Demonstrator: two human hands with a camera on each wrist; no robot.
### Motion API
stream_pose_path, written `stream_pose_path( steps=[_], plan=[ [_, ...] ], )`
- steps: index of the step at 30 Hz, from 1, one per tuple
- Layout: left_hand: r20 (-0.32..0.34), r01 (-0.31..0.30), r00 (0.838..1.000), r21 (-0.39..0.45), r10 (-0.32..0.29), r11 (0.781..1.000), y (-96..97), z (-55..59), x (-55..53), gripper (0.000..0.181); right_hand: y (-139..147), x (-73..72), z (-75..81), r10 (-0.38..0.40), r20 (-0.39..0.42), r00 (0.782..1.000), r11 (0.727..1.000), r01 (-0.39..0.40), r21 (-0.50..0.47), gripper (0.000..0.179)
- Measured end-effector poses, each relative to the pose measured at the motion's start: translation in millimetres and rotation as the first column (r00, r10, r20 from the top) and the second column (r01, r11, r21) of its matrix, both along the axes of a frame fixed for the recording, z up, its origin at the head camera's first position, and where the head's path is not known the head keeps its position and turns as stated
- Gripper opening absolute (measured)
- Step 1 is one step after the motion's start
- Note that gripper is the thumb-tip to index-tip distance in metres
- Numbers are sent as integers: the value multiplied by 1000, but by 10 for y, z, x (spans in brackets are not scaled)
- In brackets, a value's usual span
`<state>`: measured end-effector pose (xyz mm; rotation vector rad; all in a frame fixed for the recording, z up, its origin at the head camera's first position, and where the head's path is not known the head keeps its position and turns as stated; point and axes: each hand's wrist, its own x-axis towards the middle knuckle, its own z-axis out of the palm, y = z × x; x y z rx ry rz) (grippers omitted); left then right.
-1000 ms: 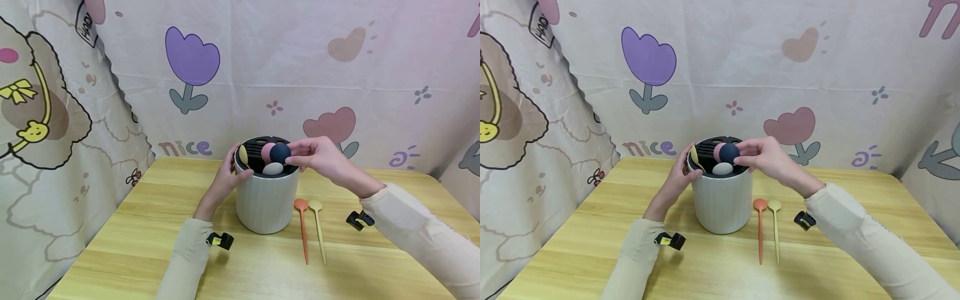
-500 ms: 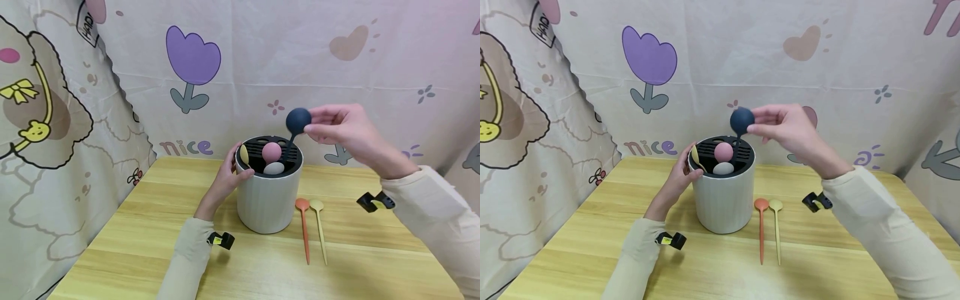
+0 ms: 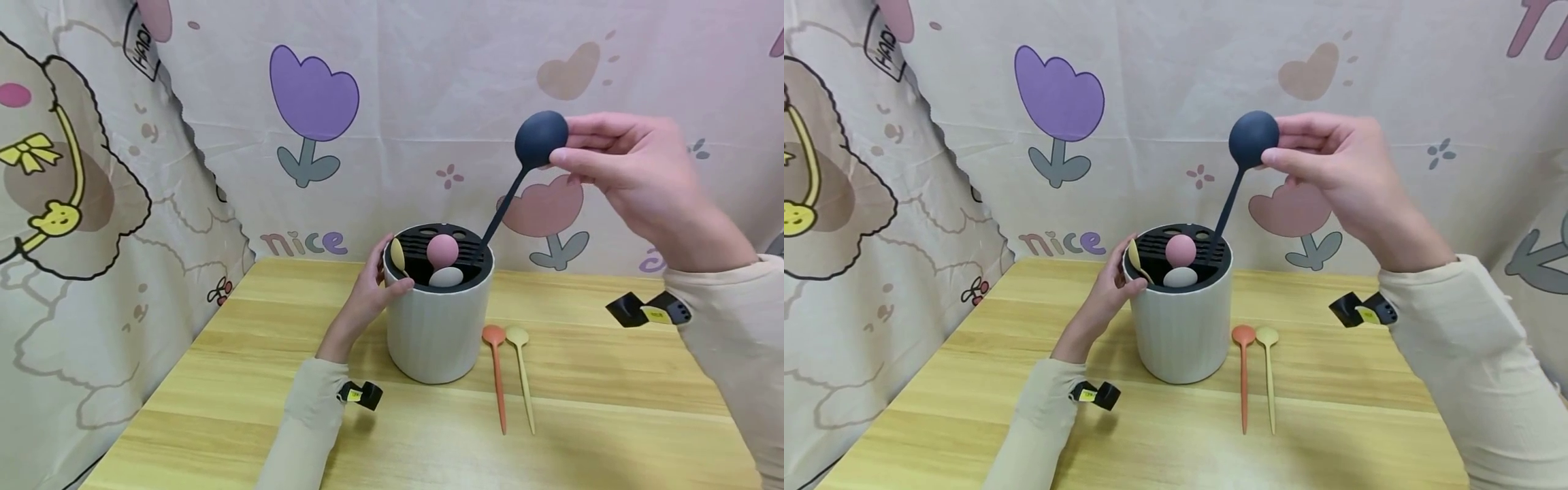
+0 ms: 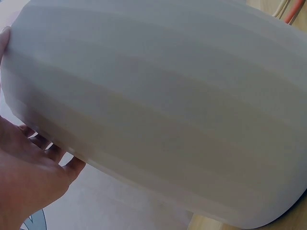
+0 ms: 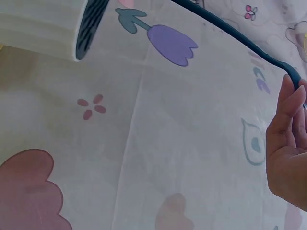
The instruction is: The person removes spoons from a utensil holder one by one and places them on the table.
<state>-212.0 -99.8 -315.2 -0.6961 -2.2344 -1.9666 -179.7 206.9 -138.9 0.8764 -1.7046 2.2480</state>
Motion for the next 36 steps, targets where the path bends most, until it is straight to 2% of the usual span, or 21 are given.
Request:
stream_pose_path(
  steps=[5,11,18,22,28,29,31,33,36],
  plan=[
    [2,2,1000,0,-2,1000,5,9,10,126,85,-2,16,9,12,1000,998,-8,-59,35],
    [-3,7,1000,1,-7,1000,12,21,16,125,178,-13,-29,69,22,997,998,-69,1,48],
    [-11,2,1000,13,-2,1000,17,36,20,129,230,-33,-146,1,130,991,989,-20,145,48],
    [-4,1,1000,13,-1,1000,13,31,25,128,231,-70,-259,-41,159,986,981,9,195,44],
    [-13,7,1000,20,-7,1000,5,17,16,126,218,-107,-403,-102,188,977,956,44,291,51],
    [-15,9,1000,23,-8,1000,5,16,15,125,212,-113,-430,-114,183,976,948,52,313,51],
    [-16,8,1000,26,-8,1000,4,10,10,125,208,-120,-487,-161,154,975,916,90,390,52],
    [-20,7,1000,25,-6,1000,4,7,8,125,206,-122,-547,-231,120,966,865,147,479,51],
    [-23,6,1000,23,-5,1000,4,5,6,125,212,-130,-639,-298,90,950,791,192,581,53]
  ],
)
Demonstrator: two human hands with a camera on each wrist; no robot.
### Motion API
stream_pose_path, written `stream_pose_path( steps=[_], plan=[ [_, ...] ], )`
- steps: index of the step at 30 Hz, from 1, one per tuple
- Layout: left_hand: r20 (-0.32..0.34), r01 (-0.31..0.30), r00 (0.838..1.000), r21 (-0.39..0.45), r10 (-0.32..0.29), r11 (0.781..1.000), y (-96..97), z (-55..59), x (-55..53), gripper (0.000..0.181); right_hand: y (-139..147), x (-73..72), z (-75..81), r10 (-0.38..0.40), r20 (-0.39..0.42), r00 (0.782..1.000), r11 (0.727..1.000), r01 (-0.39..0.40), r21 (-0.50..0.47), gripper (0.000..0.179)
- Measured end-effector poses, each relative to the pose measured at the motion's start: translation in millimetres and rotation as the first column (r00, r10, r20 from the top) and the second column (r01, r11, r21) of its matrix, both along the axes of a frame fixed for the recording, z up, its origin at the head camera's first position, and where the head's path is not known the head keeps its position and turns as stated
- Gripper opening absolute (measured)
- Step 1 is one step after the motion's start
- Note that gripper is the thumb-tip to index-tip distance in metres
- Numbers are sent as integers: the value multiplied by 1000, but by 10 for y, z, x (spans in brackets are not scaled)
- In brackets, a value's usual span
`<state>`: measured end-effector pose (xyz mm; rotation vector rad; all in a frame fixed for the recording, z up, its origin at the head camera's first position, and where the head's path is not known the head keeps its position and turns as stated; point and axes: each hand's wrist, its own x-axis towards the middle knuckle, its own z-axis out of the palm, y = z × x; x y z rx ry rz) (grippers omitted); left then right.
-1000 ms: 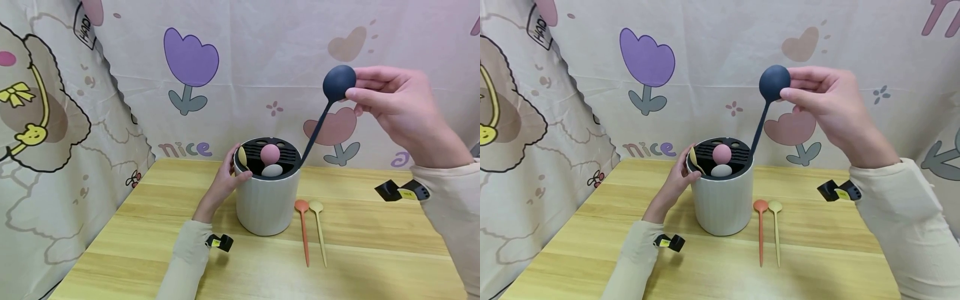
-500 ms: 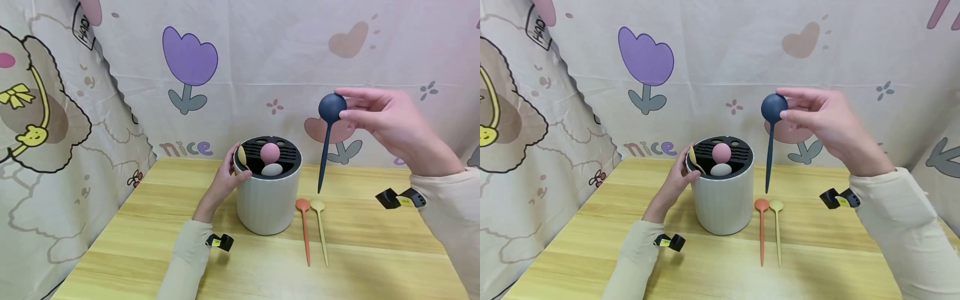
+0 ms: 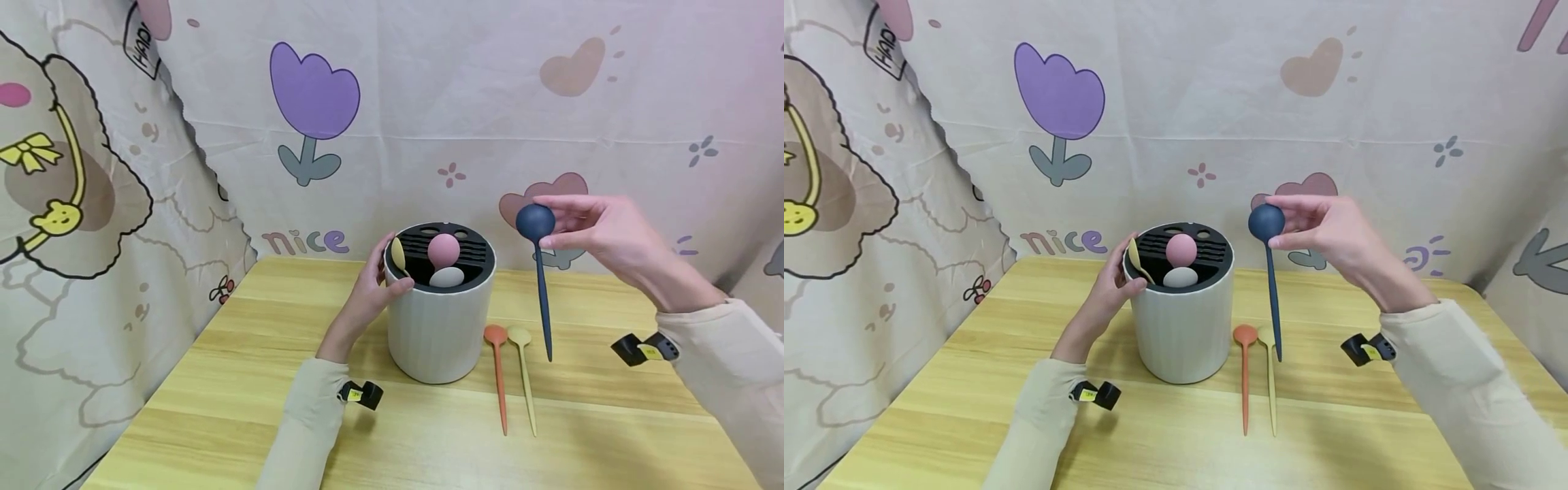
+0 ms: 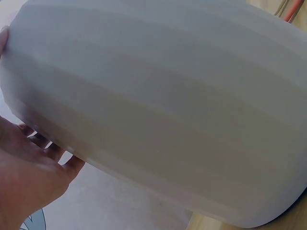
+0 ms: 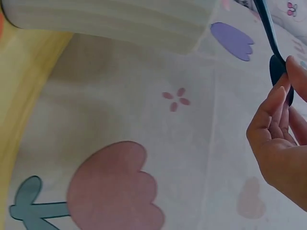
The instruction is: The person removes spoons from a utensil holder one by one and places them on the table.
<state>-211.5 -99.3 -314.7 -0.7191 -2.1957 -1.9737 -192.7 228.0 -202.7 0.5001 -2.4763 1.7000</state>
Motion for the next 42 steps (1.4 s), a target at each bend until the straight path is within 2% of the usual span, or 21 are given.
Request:
stream_pose_path(
  steps=[2,6,18,23,35,42],
  plan=[
    [1,-6,1000,-8,6,1000,1,0,4,126,2,-17,-70,0,15,1000,1000,-1,22,54],
    [5,-25,1000,-24,25,999,-1,2,13,127,13,-57,-214,54,61,997,998,-56,24,55],
    [12,-25,1000,-14,25,1000,-14,0,10,127,101,-152,-597,102,142,985,986,-119,114,51],
    [15,-16,1000,-20,16,1000,-8,-7,-4,126,153,-197,-759,109,145,983,975,-134,176,55],
    [17,-13,1000,-22,13,1000,4,-10,-3,126,317,-269,-1140,156,180,971,955,-195,223,55],
    [14,-8,1000,-22,8,1000,-6,-11,5,121,417,-279,-1326,136,203,970,947,-188,260,58]
  ],
)
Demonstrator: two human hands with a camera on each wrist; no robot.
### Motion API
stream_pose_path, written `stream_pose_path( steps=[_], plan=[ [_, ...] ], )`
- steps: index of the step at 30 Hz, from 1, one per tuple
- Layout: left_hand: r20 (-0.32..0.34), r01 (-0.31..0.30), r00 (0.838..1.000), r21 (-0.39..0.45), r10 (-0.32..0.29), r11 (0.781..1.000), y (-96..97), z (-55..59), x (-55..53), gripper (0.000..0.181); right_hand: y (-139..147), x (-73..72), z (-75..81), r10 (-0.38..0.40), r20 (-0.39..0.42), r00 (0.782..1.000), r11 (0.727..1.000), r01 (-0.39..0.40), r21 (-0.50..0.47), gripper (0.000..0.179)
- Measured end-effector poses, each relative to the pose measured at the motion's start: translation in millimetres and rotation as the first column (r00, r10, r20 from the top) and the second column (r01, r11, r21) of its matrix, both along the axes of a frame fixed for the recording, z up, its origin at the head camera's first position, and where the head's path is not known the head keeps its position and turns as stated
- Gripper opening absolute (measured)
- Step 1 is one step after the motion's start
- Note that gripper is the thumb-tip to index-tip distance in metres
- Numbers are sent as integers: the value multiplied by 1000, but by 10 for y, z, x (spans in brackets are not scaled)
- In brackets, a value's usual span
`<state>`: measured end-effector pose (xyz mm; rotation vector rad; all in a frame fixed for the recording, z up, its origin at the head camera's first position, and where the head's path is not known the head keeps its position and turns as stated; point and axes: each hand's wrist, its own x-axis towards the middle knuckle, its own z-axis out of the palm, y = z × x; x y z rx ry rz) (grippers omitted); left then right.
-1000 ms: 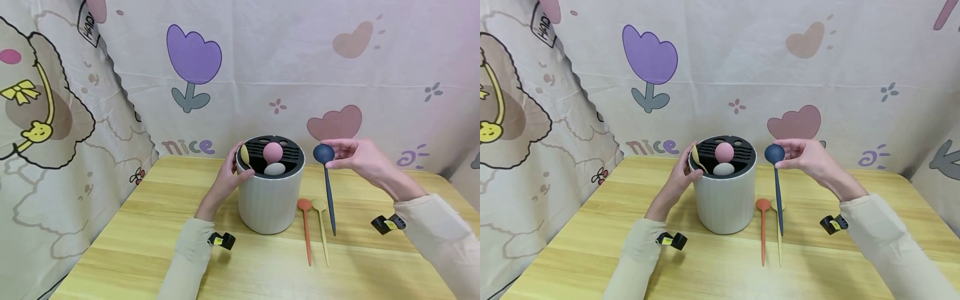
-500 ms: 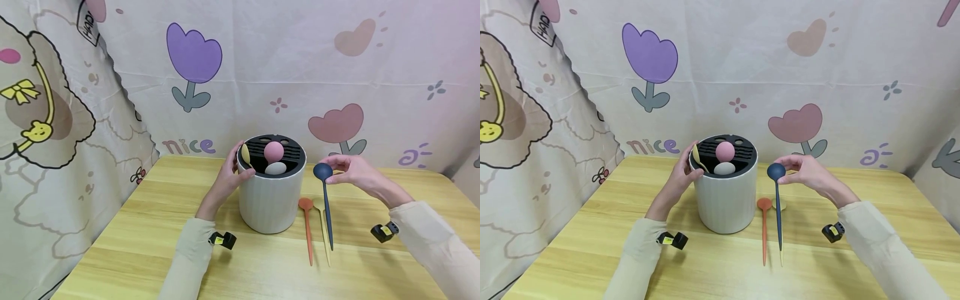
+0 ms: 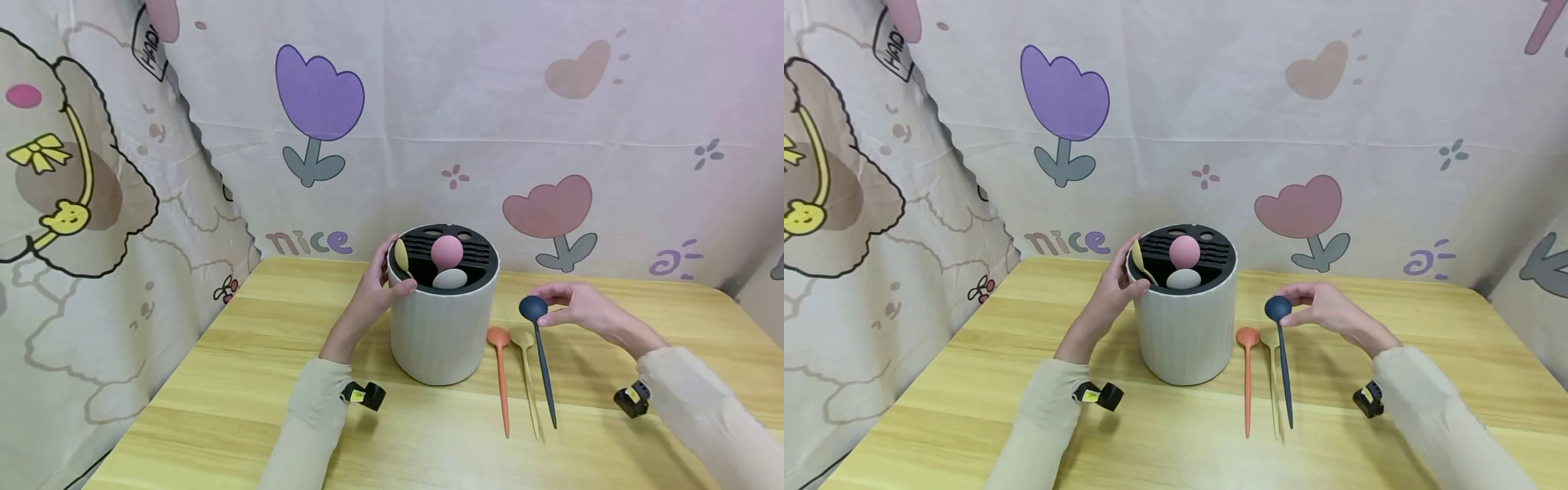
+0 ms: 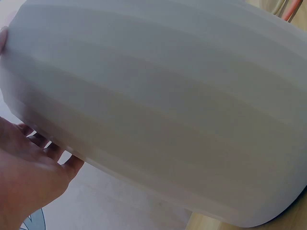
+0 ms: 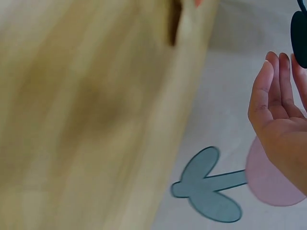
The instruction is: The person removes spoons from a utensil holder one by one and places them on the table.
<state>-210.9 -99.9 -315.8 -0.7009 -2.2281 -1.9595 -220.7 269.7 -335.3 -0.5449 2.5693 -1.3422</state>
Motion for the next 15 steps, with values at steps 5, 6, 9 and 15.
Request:
stream_pose_path(
  steps=[5,6,9,15],
  plan=[
    [6,2,1000,6,-2,1000,7,3,12,119,87,-2,-117,-1,19,1000,1000,1,1,57],
    [6,0,1000,6,0,1000,6,5,13,119,103,-6,-138,0,24,1000,1000,0,-2,56],
    [1,0,1000,11,0,1000,7,10,14,120,152,-18,-198,8,54,998,1000,-7,-10,55],
    [-3,3,1000,5,-3,1000,11,11,15,123,233,-19,-323,38,139,990,999,-36,-14,55]
  ],
)
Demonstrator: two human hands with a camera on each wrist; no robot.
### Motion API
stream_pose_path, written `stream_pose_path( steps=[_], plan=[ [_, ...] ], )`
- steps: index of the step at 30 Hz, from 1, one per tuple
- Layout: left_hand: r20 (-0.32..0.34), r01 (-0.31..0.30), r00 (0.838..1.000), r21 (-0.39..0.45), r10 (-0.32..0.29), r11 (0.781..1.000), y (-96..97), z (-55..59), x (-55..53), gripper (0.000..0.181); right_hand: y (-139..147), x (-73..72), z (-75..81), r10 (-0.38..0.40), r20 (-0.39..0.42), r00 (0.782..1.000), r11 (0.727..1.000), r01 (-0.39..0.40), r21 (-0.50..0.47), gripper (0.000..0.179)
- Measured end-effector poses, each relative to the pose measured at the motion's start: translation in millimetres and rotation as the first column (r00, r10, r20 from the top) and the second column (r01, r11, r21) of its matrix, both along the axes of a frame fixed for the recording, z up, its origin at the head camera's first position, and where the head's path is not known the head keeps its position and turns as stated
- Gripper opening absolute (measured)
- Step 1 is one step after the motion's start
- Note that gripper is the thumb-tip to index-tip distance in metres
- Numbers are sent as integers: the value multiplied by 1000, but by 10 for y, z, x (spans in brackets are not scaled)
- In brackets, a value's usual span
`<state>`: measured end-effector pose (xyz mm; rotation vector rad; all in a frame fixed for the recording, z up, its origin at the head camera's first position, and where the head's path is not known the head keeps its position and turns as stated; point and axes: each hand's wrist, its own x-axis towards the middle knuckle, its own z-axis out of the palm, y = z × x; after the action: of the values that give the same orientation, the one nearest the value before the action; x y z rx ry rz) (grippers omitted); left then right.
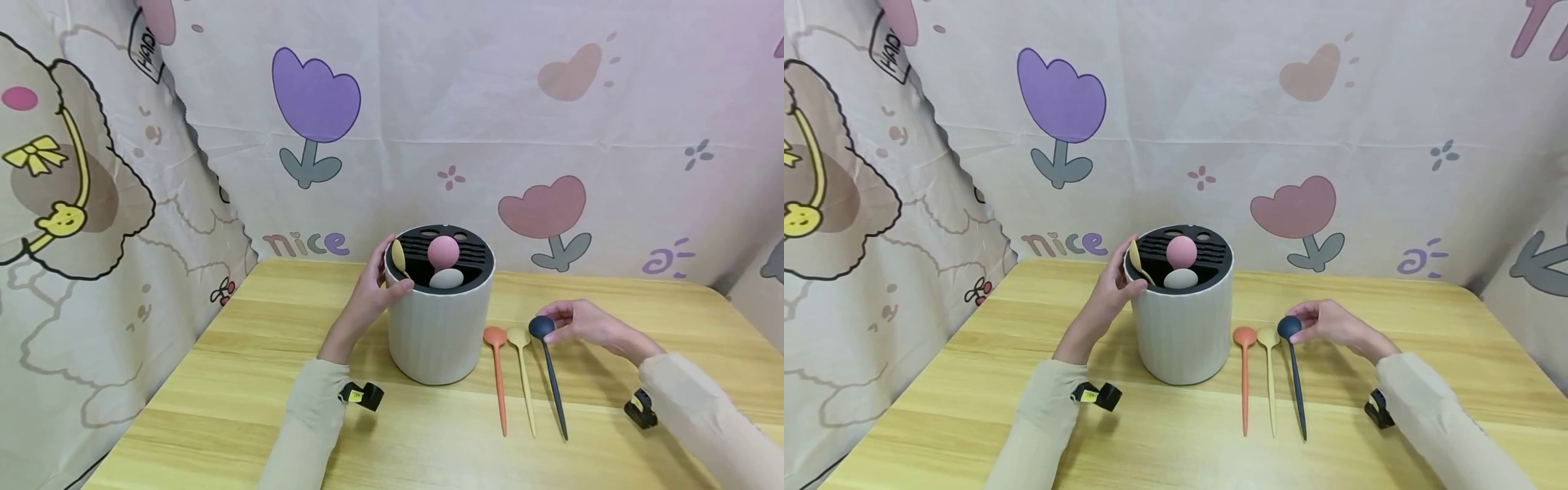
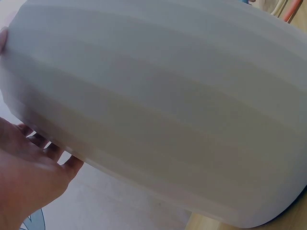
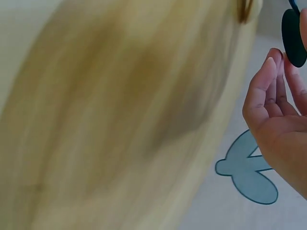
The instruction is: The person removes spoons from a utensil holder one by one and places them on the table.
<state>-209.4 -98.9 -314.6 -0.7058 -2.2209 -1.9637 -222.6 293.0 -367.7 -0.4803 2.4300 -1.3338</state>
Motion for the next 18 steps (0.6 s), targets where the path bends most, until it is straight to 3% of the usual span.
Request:
stream_pose_path(
  steps=[11,18],
  plan=[
    [8,-6,1000,1,6,1000,-15,-23,-1,120,35,-2,-121,38,42,998,999,-40,29,51],
    [6,-6,1000,-4,6,1000,-7,-17,-10,121,41,13,-158,20,40,999,999,-21,36,50]
  ],
)
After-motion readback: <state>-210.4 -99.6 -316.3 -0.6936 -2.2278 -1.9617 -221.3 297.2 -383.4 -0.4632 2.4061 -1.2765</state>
